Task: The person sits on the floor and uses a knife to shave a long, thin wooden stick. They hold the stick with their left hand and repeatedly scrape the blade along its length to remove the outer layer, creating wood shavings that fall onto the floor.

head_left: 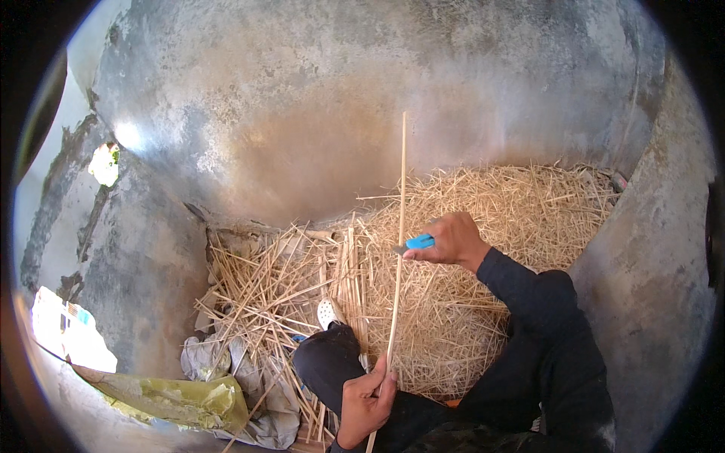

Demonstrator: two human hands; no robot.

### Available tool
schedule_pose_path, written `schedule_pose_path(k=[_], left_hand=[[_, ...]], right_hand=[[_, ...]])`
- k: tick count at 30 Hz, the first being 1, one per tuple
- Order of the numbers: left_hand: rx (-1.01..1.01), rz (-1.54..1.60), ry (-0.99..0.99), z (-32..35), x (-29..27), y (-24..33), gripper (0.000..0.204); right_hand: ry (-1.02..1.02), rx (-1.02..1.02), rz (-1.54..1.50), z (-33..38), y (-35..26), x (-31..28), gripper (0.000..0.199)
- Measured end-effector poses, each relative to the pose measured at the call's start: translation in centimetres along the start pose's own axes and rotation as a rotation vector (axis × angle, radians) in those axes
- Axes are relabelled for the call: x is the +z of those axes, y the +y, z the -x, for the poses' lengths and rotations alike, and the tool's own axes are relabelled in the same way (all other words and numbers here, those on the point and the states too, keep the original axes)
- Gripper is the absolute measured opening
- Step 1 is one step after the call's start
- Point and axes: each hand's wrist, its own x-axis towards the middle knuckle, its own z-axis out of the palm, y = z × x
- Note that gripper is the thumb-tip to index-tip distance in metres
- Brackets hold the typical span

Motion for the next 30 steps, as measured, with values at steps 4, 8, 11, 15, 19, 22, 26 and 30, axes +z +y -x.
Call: schedule_pose_path(k=[4,8,11,15,19,22,26,30], left_hand=[[-0.054,-0.052,-0.054,2.0,-0.3,0.8,0.03],[-0.006,0.018,-0.023,2.7,-0.4,1.4,0.027],[-0.005,-0.01,-0.045,3.6,-0.6,0.7,0.026],[-0.066,0.007,-0.104,5.1,-1.4,0.3,0.025],[-0.081,0.11,-0.091,7.4,-1.1,-1.2,0.026],[-0.186,0.043,-0.085,7.4,-1.3,-1.2,0.027],[-0.144,0.075,-0.057,6.6,0.2,-2.5,0.03],[-0.368,0.334,-0.216,3.3,1.4,-2.6,0.029]], right_hand=[[-0.001,0.183,-0.015,-0.7,2.6,0.4,0.077],[-0.021,0.194,-0.017,-1.4,2.9,0.2,0.08],[-0.015,0.219,0.055,-1.4,3.6,0.2,0.082],[-0.013,0.462,0.07,-2.8,7.3,0.1,0.083],[0.013,0.65,0.029,-3.7,11.5,-1.0,0.082],[0.032,0.73,-0.096,-3.4,12.6,-0.9,0.081],[-0.113,0.61,-0.677,-2.9,9.1,1.2,0.064],[0.082,0.393,-0.78,-3.2,4.8,0.3,0.039]])
